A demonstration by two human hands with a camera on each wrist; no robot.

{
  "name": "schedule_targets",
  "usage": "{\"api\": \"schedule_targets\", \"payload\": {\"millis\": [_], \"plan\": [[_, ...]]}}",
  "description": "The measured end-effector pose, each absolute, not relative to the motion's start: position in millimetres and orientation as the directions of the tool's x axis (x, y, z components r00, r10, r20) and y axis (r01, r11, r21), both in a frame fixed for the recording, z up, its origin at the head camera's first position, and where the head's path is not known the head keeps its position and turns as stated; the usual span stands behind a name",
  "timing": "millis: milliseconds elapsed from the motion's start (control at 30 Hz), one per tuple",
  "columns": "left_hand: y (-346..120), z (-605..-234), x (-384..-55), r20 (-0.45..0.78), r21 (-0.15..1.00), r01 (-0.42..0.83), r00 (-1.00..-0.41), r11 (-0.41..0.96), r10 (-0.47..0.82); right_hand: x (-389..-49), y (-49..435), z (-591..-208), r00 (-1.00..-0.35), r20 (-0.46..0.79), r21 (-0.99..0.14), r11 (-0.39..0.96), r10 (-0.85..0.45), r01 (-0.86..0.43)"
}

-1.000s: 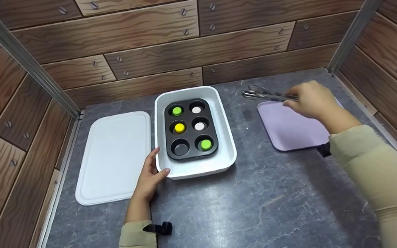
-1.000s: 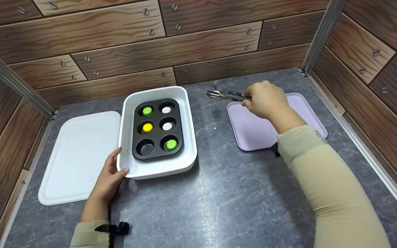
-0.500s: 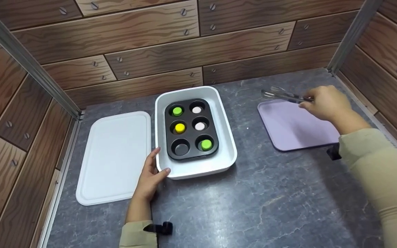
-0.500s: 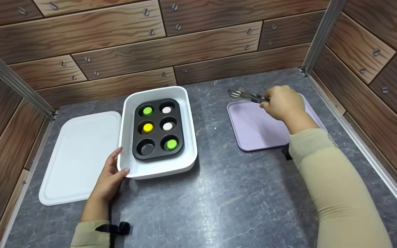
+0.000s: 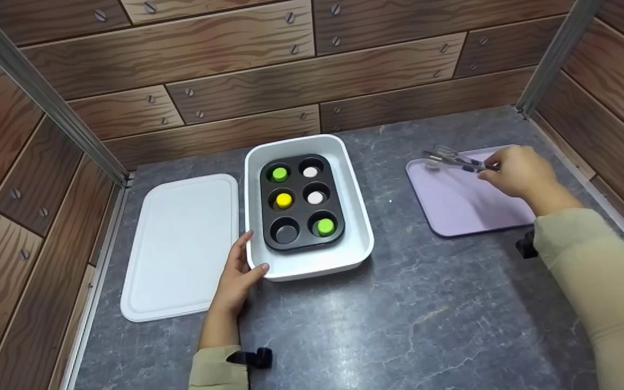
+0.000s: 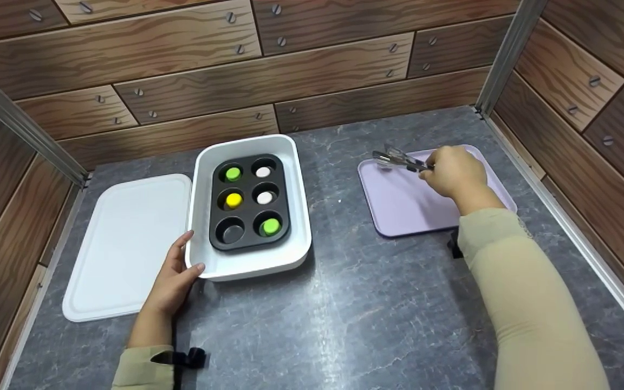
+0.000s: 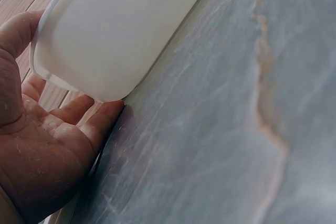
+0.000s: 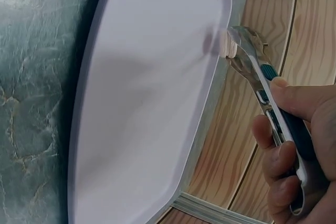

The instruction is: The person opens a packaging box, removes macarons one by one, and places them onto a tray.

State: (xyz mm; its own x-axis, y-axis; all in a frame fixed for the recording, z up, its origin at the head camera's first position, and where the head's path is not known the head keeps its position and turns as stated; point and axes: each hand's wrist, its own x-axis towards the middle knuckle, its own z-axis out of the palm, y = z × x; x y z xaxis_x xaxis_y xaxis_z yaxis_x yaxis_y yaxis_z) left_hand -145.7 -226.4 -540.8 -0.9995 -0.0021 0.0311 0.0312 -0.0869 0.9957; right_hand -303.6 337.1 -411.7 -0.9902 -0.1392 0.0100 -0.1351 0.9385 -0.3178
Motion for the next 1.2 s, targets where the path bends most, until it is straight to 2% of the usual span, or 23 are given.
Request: {"api": "schedule_targets", "payload": {"millis": [300, 1200], "plan": [[-226.5, -540.0, -144.6, 0.027, 0.995, 0.027, -1.0, -0.092, -0.002, -299.8, 335.4, -414.3, -0.985, 0.032, -0.31, 0.935, -0.17, -0.171], [-225.9, -541.1, -145.6, 0.024, 0.999, 0.024, -1.0, -0.042, -0.008, -293.3, 340.5, -412.8, -0.988, -0.017, -0.321, 0.936, -0.155, -0.142]]}}
